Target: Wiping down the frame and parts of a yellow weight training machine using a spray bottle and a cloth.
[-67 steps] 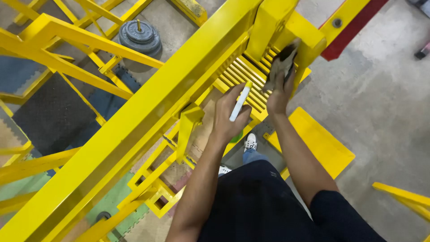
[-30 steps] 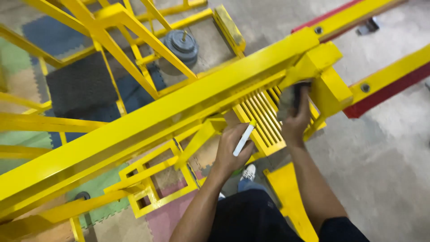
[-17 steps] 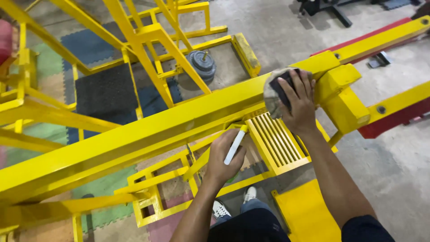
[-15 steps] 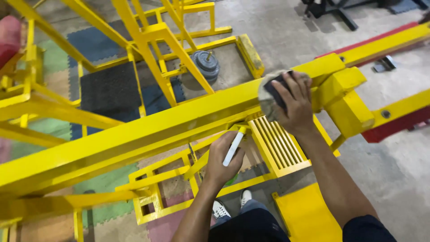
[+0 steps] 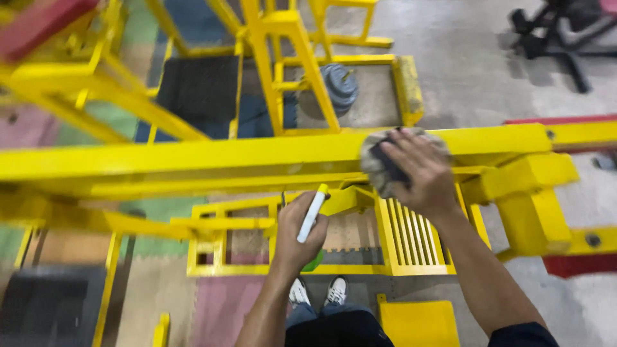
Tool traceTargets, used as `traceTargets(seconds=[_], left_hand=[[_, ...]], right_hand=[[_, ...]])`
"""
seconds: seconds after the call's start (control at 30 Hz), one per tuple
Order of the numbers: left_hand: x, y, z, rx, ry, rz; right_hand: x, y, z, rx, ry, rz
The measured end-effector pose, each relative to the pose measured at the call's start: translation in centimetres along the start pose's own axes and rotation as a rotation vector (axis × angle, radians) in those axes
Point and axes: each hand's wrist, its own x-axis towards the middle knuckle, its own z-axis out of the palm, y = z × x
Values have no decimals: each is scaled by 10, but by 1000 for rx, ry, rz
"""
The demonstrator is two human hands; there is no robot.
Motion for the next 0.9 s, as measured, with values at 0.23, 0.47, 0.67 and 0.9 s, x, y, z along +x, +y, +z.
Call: traceTargets(seconds=[0.23,0.47,0.67,0.9], left_hand=[[-17,9,-19,135,92,-89],[-31,6,-25,250,306,31],[-36,-4,-52,210,389,57],[-43,-22,-120,130,407,12]], right_hand=[[30,-2,-3,152,1,23],[87,-96,53,-149,-63,-247],[112,-101,39,-310,-100,-697],[129,-128,53,-263,-212,-662]])
